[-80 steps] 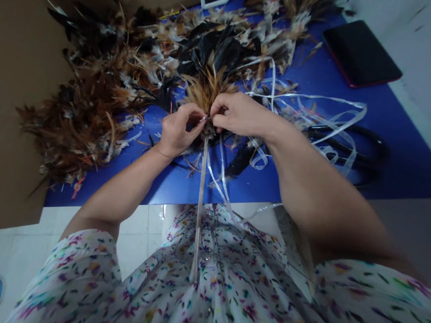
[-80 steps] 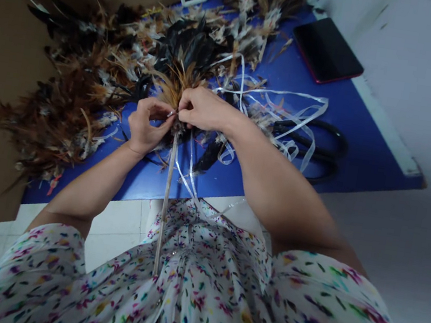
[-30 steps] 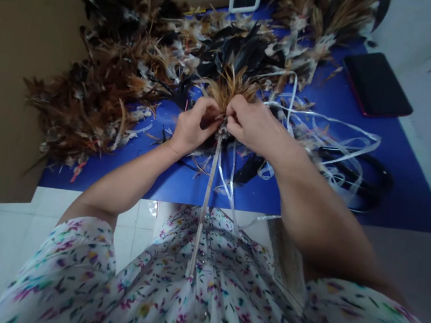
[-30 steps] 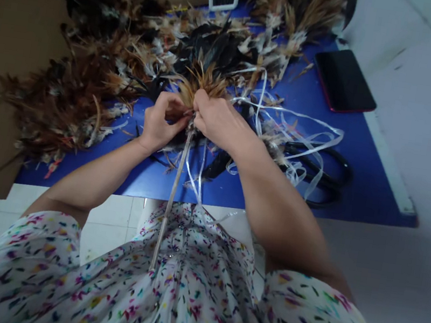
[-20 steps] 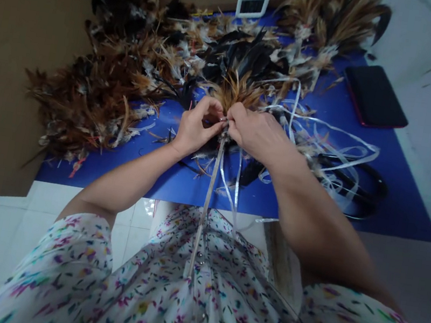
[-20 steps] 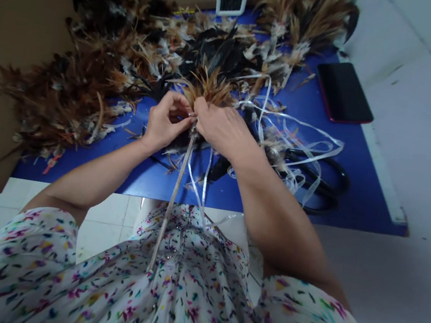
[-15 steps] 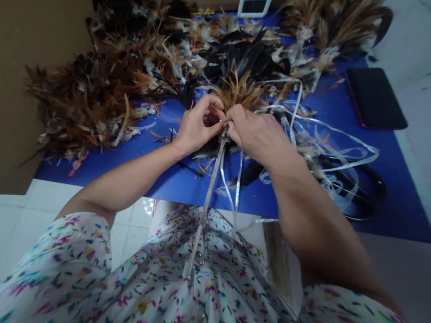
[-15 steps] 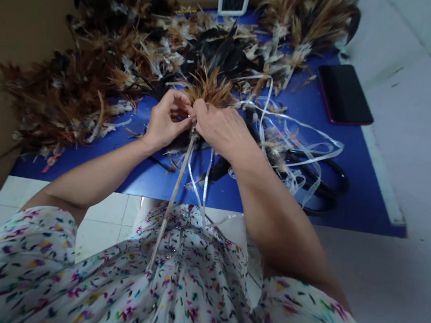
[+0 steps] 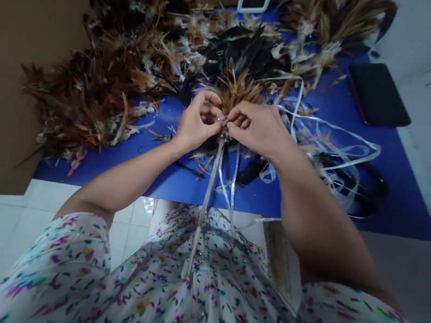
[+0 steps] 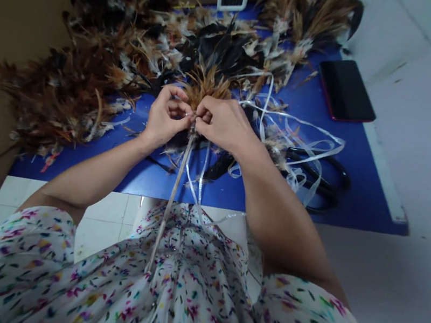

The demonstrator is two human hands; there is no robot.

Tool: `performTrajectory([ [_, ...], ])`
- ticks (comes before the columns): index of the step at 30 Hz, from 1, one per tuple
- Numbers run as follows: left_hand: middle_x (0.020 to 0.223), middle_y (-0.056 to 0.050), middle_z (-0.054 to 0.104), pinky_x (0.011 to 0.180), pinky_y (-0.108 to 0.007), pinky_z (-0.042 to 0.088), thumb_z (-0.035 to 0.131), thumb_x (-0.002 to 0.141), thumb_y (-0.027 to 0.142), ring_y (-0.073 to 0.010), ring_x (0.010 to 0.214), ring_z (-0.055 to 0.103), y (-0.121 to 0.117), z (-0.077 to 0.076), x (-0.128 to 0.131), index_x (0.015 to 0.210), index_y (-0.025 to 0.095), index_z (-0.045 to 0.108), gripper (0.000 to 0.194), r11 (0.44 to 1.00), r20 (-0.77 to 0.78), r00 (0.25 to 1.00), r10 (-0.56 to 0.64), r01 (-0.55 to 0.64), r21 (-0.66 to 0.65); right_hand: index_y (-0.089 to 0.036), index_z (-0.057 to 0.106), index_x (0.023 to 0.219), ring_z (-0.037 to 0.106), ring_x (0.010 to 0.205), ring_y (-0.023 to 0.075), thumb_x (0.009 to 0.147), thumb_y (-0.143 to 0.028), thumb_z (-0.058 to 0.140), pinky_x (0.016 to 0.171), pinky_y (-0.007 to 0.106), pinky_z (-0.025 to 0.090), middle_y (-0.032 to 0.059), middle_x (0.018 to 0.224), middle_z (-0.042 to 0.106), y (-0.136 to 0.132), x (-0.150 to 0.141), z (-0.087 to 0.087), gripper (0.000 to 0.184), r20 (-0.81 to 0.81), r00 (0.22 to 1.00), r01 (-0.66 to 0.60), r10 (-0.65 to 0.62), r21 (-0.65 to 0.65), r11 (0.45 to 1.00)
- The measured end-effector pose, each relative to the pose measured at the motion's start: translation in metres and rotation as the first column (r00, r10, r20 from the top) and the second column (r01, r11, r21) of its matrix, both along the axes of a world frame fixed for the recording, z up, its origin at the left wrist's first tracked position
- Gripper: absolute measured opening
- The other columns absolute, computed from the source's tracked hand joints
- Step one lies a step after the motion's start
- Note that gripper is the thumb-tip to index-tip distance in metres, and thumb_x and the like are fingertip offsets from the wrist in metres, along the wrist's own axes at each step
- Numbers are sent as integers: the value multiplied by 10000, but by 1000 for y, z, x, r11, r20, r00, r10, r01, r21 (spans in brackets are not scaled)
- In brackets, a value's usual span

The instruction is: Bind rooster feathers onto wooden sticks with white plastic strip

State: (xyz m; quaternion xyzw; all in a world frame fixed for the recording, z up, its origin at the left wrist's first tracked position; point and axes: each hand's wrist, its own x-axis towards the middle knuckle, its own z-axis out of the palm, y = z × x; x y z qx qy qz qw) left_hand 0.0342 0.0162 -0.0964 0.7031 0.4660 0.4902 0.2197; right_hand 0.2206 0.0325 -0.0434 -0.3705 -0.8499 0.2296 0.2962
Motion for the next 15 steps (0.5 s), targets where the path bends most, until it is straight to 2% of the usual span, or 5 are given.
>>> performTrajectory([
  [6, 872, 10, 699, 755, -294, 564, 719, 805, 453, -119, 775, 699, 0, -2, -3, 1241, 257, 452, 548, 999, -12, 999, -35, 35, -28, -202, 682, 831, 594, 701, 174, 782, -211, 553, 689, 309, 434, 22, 728, 670, -1, -1, -1, 138, 68, 998, 5, -10, 75, 997],
  [15, 760, 60, 683, 688, -229, 527, 724, 782, 365, -70, 662, 662, 0, -3, 0, 1174, 227, 484, 480, 998, 14, 1000, -22, 23, -66, -211, 634, 823, 618, 773, 237, 856, -251, 534, 681, 343, 388, 82, 810, 695, -8, -4, 5, 113, 271, 960, 6, -73, 240, 971],
])
